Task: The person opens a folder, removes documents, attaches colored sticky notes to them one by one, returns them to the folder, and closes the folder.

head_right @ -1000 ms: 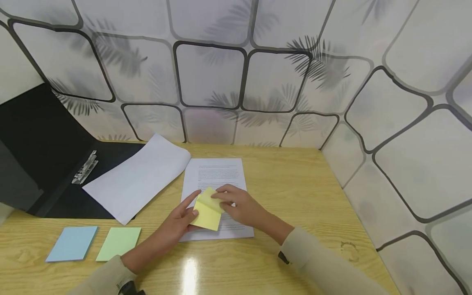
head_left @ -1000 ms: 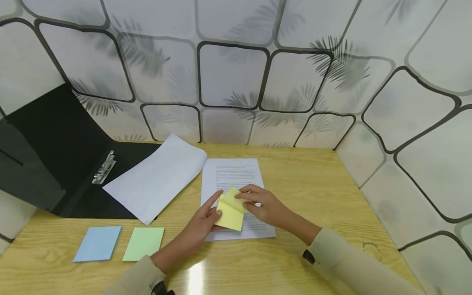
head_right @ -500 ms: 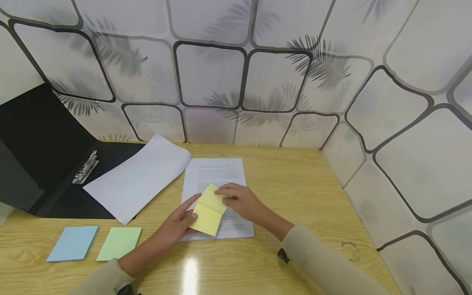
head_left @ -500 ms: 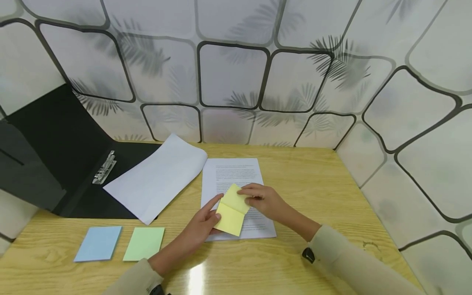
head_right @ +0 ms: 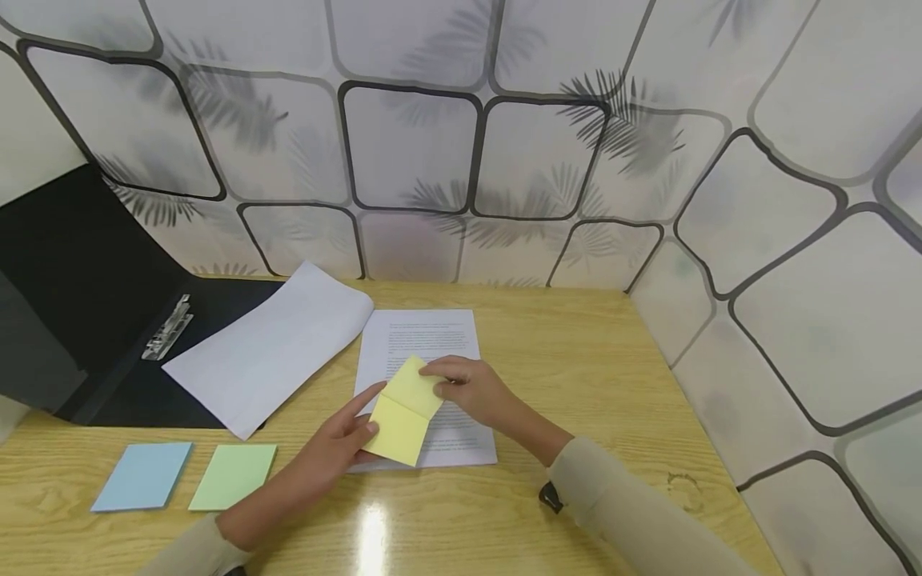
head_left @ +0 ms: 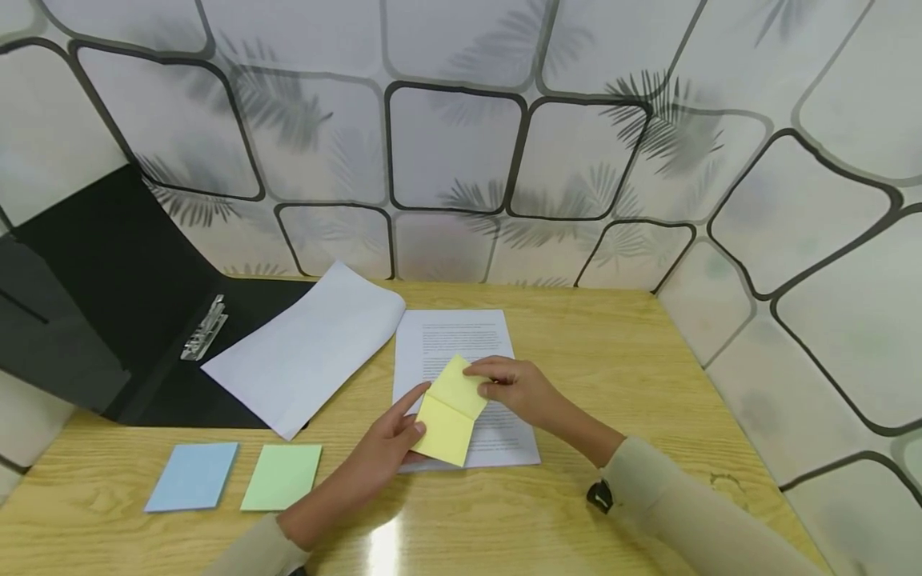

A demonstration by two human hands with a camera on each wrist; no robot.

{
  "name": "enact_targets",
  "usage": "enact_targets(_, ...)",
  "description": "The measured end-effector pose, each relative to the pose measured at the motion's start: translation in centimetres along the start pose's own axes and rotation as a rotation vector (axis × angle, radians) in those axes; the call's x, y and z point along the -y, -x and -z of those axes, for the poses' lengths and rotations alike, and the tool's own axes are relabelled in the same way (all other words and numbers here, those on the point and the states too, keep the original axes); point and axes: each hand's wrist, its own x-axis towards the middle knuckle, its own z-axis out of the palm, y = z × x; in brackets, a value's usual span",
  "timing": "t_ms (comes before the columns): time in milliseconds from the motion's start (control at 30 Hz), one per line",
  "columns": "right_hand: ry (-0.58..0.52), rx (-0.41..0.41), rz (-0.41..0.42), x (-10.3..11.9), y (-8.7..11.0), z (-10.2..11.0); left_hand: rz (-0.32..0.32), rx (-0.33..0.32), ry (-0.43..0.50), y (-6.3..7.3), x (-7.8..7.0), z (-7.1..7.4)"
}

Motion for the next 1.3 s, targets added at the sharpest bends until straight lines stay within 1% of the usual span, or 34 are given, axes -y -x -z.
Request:
enact_targets(200,-0.030,-0.017,-0.022,0.3,-0.1,0.1,0.009,0.002,-0.037,0.9,-0.5,0.2)
enact_targets(333,-0.039,-0.021,-0.023,0.3,-0.3,0.4,0.007,-0.007,-0.029,1.5,-0.4,0.3)
enact_targets(400,-0.062,-0.046,-0.036,0.1,-0.3,0.8,0.011,-0.023,-0.016,1.8,-0.4,0.5)
enact_targets(500,-0.100,-0.107,-0.070,-0.3,-0.3,1.8,0.036,-0.075,-0.030,2.7,-0.4,1.1)
enact_targets(567,-0.117,-0.139,-0.092,-0.6,-0.3,2.4,0.058,-0.117,-0.048,3.6,-0.6,1.9)
enact_targets(700,-0.100,-0.145,-0.105,-0.9,0.0,3.3,0.106,-0.223,-0.096,5.7,-1.4,3.9)
enact_targets(800,-0.093,-0.141,-0.094,-0.9,0.1,3.5,0.127,-0.294,-0.126,7.3,-2.0,5.7)
enact_targets(867,-0.088,-0.146,-0.089,-1.0,0.1,3.4,0.117,-0.334,-0.156,8.4,-2.1,7.1)
enact_targets(967,-0.087,-0.146,-0.095,-1.3,0.1,3.3,0.097,-0.408,-0.225,10.4,-1.8,10.1)
enact_targets(1000,-0.083,-0.144,-0.100,-1.4,0.1,3.2,0.070,-0.434,-0.225,11.2,-1.5,11.3)
enact_targets(1067,-0.068,-0.140,-0.108,-1.5,0.1,3.1,0.033,-0.484,-0.194,12.8,-1.0,13.7)
enact_targets(1100,-0.065,-0.139,-0.114,-1.6,0.2,3.0,0.013,-0.513,-0.164,13.5,-0.7,14.9)
enact_targets(1133,-0.059,-0.137,-0.118,-1.6,0.2,3.0,-0.020,-0.541,-0.119,14.3,-0.4,16.2)
enact_targets(1233,-0.052,-0.135,-0.121,-1.7,0.4,3.0,-0.039,-0.671,-0.070,16.2,0.3,19.2)
enact_targets(1300,-0.056,-0.128,-0.120,-1.7,0.5,3.0,-0.073,-0.759,-0.035,17.3,1.0,21.1)
